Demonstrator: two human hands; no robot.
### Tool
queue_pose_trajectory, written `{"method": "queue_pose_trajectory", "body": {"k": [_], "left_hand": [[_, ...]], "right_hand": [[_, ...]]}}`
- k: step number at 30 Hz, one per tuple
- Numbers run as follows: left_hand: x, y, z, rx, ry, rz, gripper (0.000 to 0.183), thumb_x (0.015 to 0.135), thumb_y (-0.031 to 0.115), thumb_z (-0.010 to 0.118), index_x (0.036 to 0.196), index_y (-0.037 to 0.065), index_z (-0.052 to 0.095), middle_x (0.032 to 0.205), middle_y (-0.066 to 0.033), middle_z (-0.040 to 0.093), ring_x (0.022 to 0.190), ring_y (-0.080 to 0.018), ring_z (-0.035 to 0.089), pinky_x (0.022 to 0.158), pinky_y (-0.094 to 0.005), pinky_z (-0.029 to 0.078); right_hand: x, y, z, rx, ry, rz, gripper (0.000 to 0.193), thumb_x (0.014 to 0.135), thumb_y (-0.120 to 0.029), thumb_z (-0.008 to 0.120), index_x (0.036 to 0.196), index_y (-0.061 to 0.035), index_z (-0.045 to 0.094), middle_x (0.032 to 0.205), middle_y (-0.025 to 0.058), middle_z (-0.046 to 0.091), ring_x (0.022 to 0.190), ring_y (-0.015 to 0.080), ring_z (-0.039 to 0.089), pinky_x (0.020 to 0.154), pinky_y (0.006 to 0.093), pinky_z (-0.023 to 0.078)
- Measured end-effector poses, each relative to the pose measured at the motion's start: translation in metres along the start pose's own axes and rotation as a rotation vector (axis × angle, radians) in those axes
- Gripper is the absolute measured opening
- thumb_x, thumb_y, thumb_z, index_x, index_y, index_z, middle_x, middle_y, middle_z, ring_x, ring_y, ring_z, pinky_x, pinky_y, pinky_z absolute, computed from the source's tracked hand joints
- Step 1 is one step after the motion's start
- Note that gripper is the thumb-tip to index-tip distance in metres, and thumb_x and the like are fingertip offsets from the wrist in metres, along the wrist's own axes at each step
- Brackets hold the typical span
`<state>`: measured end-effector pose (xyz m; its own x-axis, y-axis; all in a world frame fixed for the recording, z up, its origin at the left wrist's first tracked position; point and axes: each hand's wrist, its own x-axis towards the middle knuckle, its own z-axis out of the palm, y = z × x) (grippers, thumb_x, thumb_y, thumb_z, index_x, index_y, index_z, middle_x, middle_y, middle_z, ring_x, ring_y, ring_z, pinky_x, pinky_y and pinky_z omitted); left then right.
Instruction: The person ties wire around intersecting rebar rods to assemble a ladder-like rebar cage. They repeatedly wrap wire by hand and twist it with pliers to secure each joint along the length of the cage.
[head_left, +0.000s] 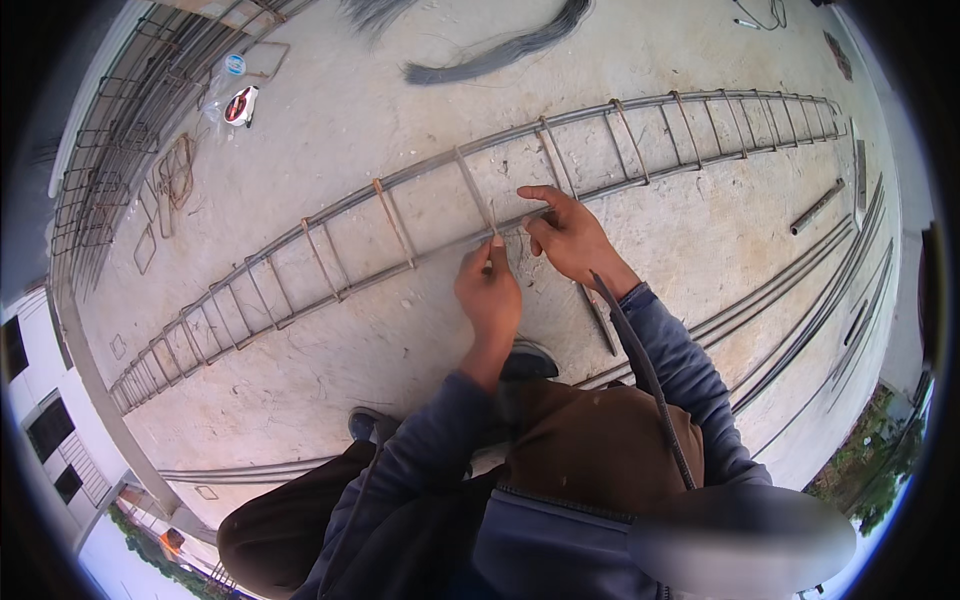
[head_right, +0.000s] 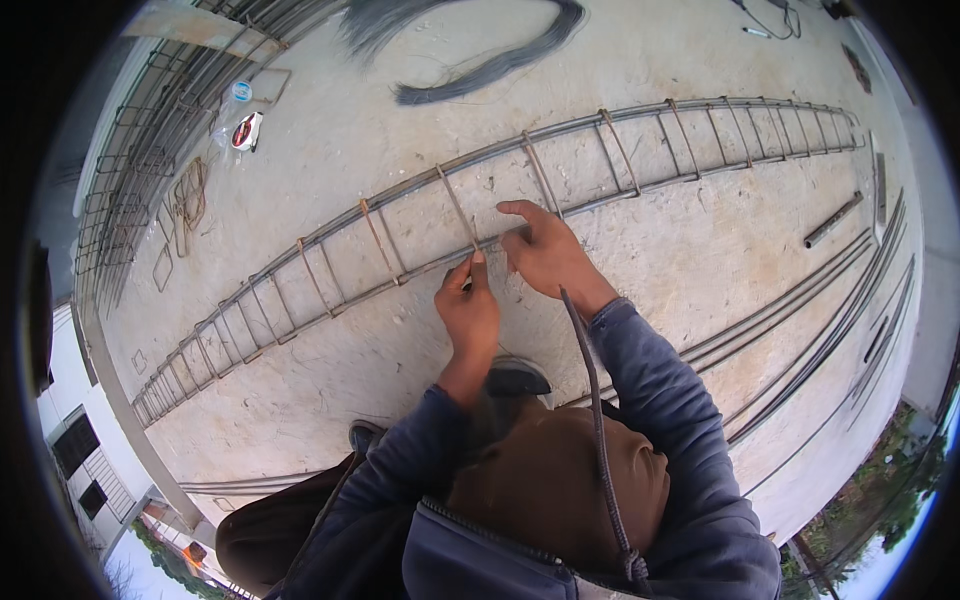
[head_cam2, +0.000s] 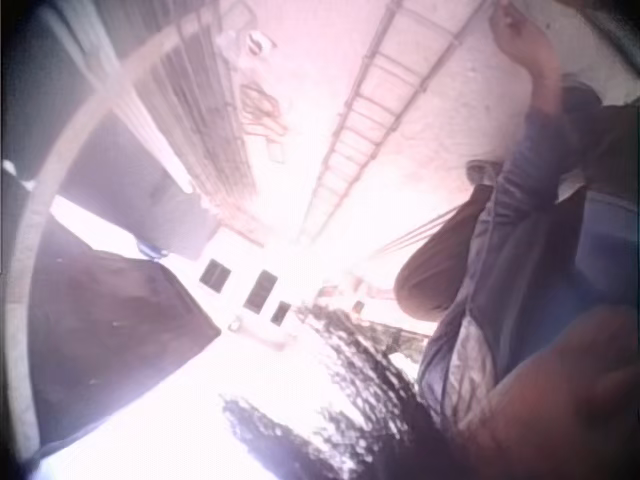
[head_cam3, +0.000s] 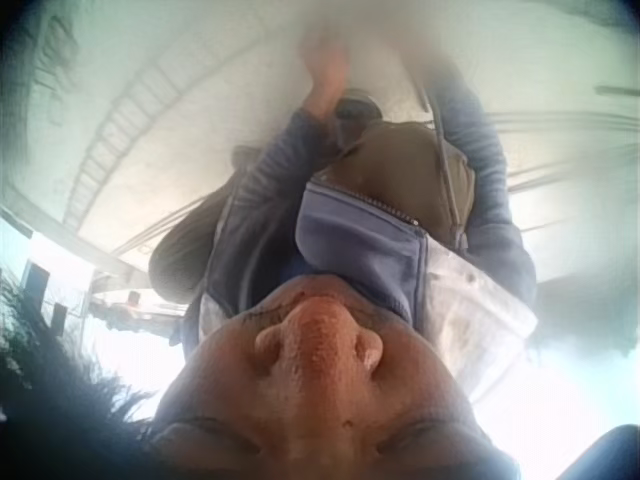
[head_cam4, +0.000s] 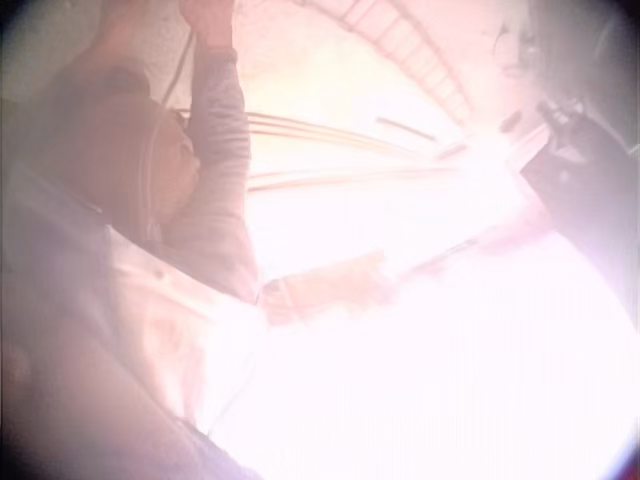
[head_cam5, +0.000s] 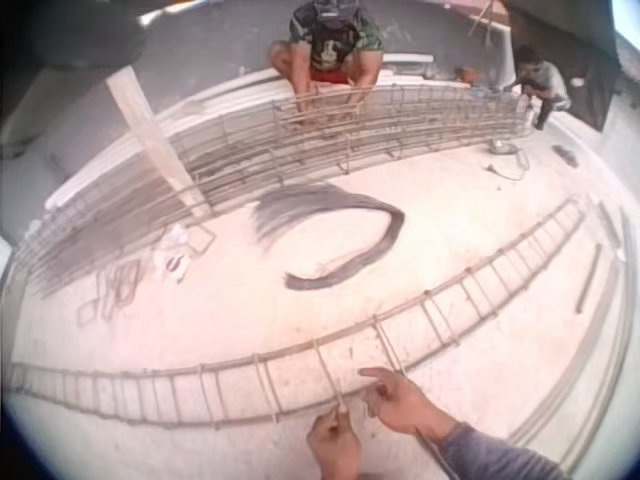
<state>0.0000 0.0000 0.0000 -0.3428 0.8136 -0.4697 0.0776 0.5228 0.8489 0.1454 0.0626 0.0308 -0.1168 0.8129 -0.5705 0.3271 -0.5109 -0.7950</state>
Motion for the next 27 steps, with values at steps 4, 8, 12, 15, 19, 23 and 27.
{"method": "queue_pose_trajectory", "body": {"k": [4,8,12,15,19,23,27], "left_hand": [[0.009,-0.005,-0.003,0.015,-0.017,0.13,0.032,0.107,0.022,0.07,0.121,-0.005,0.079,0.107,-0.0161,0.079,0.098,-0.0184,0.071,0.092,-0.0339,0.053],[0.0,-0.011,-0.014,0.031,-0.065,0.033,0.035,0.106,0.023,0.07,0.123,-0.007,0.077,0.111,-0.0164,0.079,0.101,-0.0202,0.072,0.096,-0.0345,0.053],[0.005,-0.028,-0.015,-0.031,-0.054,0.071,0.034,0.105,0.02,0.07,0.128,-0.005,0.075,0.103,-0.013,0.078,0.083,-0.0142,0.067,0.077,-0.0307,0.052],[-0.002,-0.008,-0.022,-0.348,-0.17,-0.301,0.033,0.105,0.017,0.07,0.13,-0.005,0.073,0.1,-0.009,0.073,0.07,-0.0088,0.057,0.061,-0.0263,0.044],[-0.029,0.021,-0.037,-0.668,-0.233,-0.506,0.032,0.105,0.014,0.07,0.131,-0.004,0.069,0.1,-0.0046,0.067,0.064,-0.0072,0.05,0.055,-0.0233,0.038],[-0.051,0.018,-0.031,-0.743,-0.248,-0.461,0.032,0.108,0.016,0.066,0.133,-0.004,0.069,0.095,-0.0023,0.066,0.069,-0.0082,0.052,0.058,-0.0243,0.042],[-0.068,0.013,-0.021,-0.711,-0.266,-0.477,0.027,0.106,0.012,0.062,0.126,-0.005,0.069,0.11,-0.0101,0.071,0.077,-0.0125,0.063,0.066,-0.0257,0.051]], "right_hand": [[0.018,-0.045,0.004,-0.047,-0.105,0.076,0.038,0.107,-0.025,0.061,0.14,-0.0054,0.065,0.076,0.0021,0.068,0.058,0.0067,0.048,0.057,0.0262,0.041],[-0.009,-0.05,0.021,0.04,-0.016,0.108,0.027,0.106,-0.023,0.065,0.124,-0.003,0.069,0.077,0.0016,0.068,0.055,0.0062,0.047,0.052,0.0268,0.04],[-0.015,-0.005,0.044,0.382,0.12,0.003,0.016,0.1,-0.016,0.075,0.107,-0.0021,0.074,0.081,0.0023,0.07,0.066,0.0081,0.06,0.059,0.0264,0.048],[-0.025,0.029,0.056,0.406,0.204,-0.013,0.015,0.099,-0.016,0.076,0.105,-0.0023,0.076,0.083,0.0029,0.072,0.068,0.0071,0.06,0.062,0.0256,0.048],[-0.033,0.047,0.055,0.278,0.156,-0.057,0.009,0.103,-0.008,0.07,0.107,-0.0014,0.075,0.089,0.0021,0.072,0.08,0.0083,0.065,0.072,0.0263,0.053],[-0.034,0.018,0.04,0.116,0.123,-0.054,0.019,0.101,-0.015,0.073,0.112,0.0004,0.074,0.092,0.0078,0.076,0.084,0.0133,0.069,0.074,0.0294,0.056],[-0.046,-0.027,0.026,-0.514,0.099,-0.073,0.035,0.098,-0.031,0.076,0.109,0.0023,0.073,0.086,0.017,0.076,0.084,0.0268,0.076,0.076,0.0399,0.059]]}}
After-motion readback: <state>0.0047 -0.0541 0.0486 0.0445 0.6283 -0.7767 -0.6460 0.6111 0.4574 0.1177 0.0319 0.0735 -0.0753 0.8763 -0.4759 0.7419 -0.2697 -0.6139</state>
